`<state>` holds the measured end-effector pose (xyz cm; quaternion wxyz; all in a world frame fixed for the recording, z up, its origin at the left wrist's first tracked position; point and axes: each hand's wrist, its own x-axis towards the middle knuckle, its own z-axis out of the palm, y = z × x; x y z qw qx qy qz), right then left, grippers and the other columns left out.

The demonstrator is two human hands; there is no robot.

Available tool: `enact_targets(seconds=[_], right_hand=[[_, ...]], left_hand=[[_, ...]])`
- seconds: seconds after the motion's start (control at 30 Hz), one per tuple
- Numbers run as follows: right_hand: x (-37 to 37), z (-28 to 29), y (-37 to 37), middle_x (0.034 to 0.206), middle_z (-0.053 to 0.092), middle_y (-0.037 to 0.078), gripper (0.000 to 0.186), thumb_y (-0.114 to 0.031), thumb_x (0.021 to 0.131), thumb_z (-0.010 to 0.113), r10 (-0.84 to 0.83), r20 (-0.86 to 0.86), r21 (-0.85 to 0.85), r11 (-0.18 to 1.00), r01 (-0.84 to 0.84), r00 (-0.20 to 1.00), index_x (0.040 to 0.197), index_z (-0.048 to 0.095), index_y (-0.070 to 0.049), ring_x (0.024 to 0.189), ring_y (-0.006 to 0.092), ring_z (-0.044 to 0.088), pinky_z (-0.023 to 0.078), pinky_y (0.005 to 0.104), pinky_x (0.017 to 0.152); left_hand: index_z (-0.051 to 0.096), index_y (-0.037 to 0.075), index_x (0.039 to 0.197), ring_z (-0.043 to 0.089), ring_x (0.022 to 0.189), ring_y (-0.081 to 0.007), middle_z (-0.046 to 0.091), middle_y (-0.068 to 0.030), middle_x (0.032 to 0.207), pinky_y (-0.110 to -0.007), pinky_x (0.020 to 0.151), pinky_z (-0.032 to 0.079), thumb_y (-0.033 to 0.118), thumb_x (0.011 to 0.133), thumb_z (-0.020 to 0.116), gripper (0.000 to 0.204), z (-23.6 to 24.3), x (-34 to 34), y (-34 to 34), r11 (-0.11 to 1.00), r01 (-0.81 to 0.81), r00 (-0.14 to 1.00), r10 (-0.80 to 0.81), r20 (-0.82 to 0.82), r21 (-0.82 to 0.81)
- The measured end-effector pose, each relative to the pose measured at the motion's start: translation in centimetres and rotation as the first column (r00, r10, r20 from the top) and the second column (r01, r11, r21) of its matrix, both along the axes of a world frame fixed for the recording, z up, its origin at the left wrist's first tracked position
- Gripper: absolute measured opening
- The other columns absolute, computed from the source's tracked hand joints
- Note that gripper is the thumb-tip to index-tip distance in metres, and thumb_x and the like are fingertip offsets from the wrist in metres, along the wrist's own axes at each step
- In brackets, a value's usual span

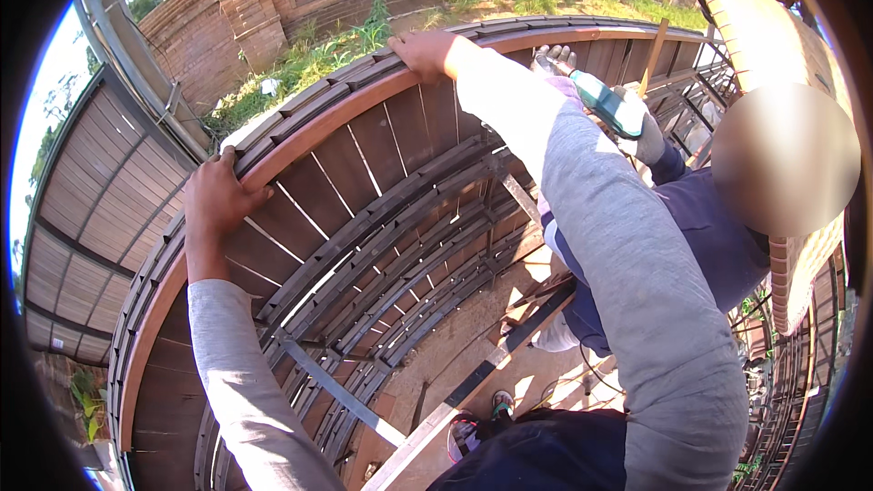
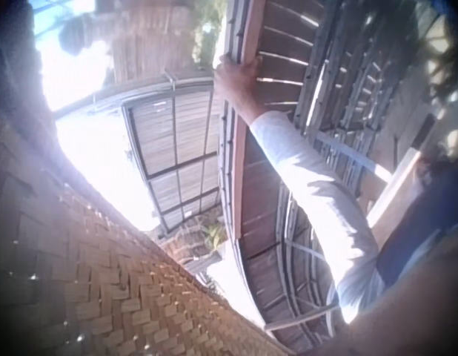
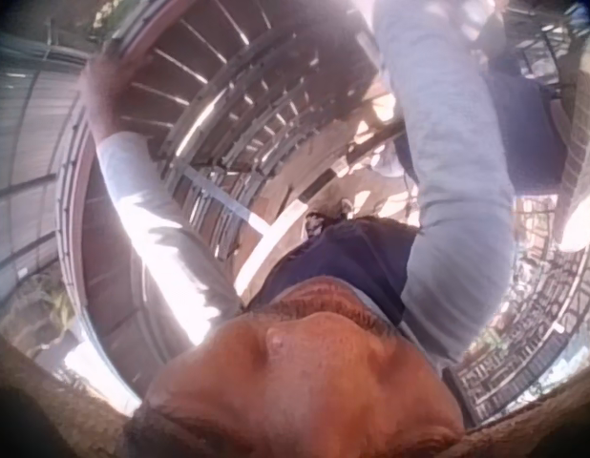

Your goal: The person holds wooden slats against a circular metal frame, supporting them while a coworker uses a power drill to fasten them with screws.

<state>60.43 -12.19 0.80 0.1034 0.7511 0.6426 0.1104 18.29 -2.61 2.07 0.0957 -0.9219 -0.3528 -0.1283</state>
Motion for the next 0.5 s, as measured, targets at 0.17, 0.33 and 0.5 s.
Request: enact_targets(seconds=[0.17, 0.33, 0.5], right_hand=[[0.1, -0.1, 1.1, 0.136, 0.063, 0.028, 0.1, -0.007, 0.07, 0.087, 0.042, -0.057, 0.001, 0.999, -0.042, 0.997, 0.158, 0.039, 0.002, 0.128, 0.0449, 0.063, 0.055, 0.0484, 0.104], [1.3, 0.2, 1.4, 0.129, 0.066, 0.028, 0.094, -0.007, 0.071, 0.086, 0.034, -0.069, -0.064, 0.997, -0.039, 0.997, 0.153, 0.043, 0.003, 0.124, 0.0445, 0.065, 0.057, 0.0487, 0.1], [0.6, 0.6, 0.8, 0.13, 0.066, 0.028, 0.09, -0.008, 0.07, 0.087, 0.044, -0.088, -0.046, 0.998, -0.048, 0.995, 0.148, 0.045, 0.005, 0.124, 0.044, 0.065, 0.057, 0.0485, 0.101]], left_hand=[[0.067, -0.001, 0.128, 0.075, 0.1, -0.042, 0.078, -0.0225, 0.103, -0.053, 0.09, 0.059, 0.05, 0.072, 0.092, 0.079, -0.4, -0.7, 0.6, 1.0, 0.013, 1.0, -0.013, 0.013, 0.013], [0.068, 0.0, 0.123, 0.075, 0.102, -0.0421, 0.077, -0.0228, 0.106, -0.052, 0.093, 0.058, 0.049, 0.072, 0.093, 0.076, 0.3, 0.0, 0.2, 0.999, 0.01, 1.0, -0.01, -0.001, -0.04], [0.067, -0.002, 0.122, 0.074, 0.106, -0.0422, 0.076, -0.0237, 0.111, -0.051, 0.095, 0.058, 0.048, 0.071, 0.094, 0.076, 0.6, 0.1, -0.1, 0.996, -0.02, 1.0, 0.019, -0.008, -0.083]])
